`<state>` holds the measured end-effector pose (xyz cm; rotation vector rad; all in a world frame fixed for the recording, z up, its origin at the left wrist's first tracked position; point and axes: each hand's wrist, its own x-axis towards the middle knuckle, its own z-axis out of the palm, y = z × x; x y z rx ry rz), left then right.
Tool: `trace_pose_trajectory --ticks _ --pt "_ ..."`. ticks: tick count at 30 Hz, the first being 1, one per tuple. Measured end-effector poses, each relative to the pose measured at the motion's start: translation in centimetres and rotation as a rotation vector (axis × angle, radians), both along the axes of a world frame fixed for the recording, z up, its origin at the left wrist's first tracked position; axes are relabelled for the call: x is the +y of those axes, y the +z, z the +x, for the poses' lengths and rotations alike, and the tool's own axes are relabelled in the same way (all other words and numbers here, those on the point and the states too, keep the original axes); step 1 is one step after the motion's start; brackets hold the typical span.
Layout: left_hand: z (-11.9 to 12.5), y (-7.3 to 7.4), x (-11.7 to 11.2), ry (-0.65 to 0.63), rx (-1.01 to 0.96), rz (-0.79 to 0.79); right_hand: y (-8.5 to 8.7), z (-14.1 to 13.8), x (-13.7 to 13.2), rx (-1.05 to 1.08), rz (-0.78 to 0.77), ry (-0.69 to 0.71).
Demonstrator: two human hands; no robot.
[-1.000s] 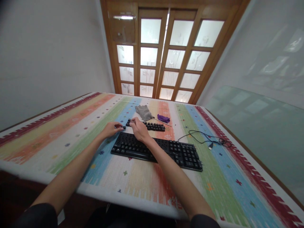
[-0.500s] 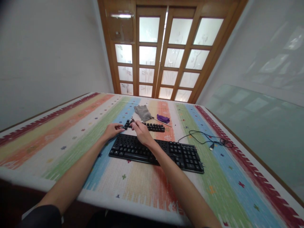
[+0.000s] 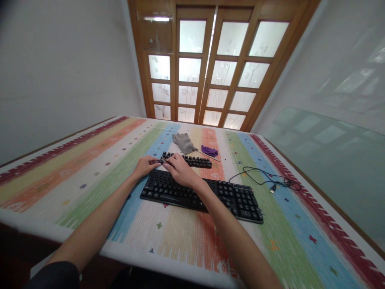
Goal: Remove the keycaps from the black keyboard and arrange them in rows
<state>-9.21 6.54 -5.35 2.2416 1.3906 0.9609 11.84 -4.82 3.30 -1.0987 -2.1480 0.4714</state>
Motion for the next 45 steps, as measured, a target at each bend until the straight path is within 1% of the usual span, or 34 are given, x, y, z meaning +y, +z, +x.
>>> trace_pose_trajectory --ticks 3,6,13,19,23,28,31,34,37,39,41,43,45 --pt "0.0 0.1 -0.1 -0.003 0.005 0.000 1.1 -0.3 -0.6 0.035 0.000 0.008" --pt "0.0 0.1 -0.3 -0.005 0.010 -0.004 1.5 -0.6 -0.8 0.055 -0.001 0.016" --pt "0.0 0.2 -0.5 0.008 0.014 0.003 0.1 -1.7 -1.1 0.147 -0.061 0.047" --pt "0.0 0.4 -0.6 0.000 -0.003 0.000 -0.9 -2.6 -1.2 0.159 -0.052 0.031" --pt "0.0 0.5 -0.7 0.000 -0.017 -0.008 -2.0 -3.5 -1.2 0.176 0.006 -0.041" --pt "0.1 0.3 -0.8 0.014 -0.017 0.013 -3.1 -4.6 -1.7 0.219 0.032 -0.161" --pt "0.2 0.2 -0.8 0.020 -0.012 0.021 -3.4 -5.4 -2.4 0.162 0.095 -0.117" --pt "0.2 0.2 -0.8 0.039 -0.032 0.027 -3.2 -6.3 -3.0 0.053 0.140 -0.070" --pt "0.2 0.2 -0.8 0.063 -0.070 0.027 -2.9 -6.6 -2.8 0.011 0.148 -0.060" --pt "0.3 0.3 -0.9 0.069 -0.083 0.029 -2.9 -6.4 -1.9 0.050 0.119 -0.086" --pt "0.3 0.4 -1.1 0.066 -0.077 0.044 -3.1 -5.9 -0.6 0.132 0.038 -0.152" --pt "0.4 0.5 -1.2 0.057 -0.060 0.061 -3.4 -5.4 0.9 0.271 -0.114 -0.198" --pt "0.4 0.6 -1.4 0.040 -0.055 0.071 -3.8 -4.9 2.1 0.406 -0.335 -0.235"
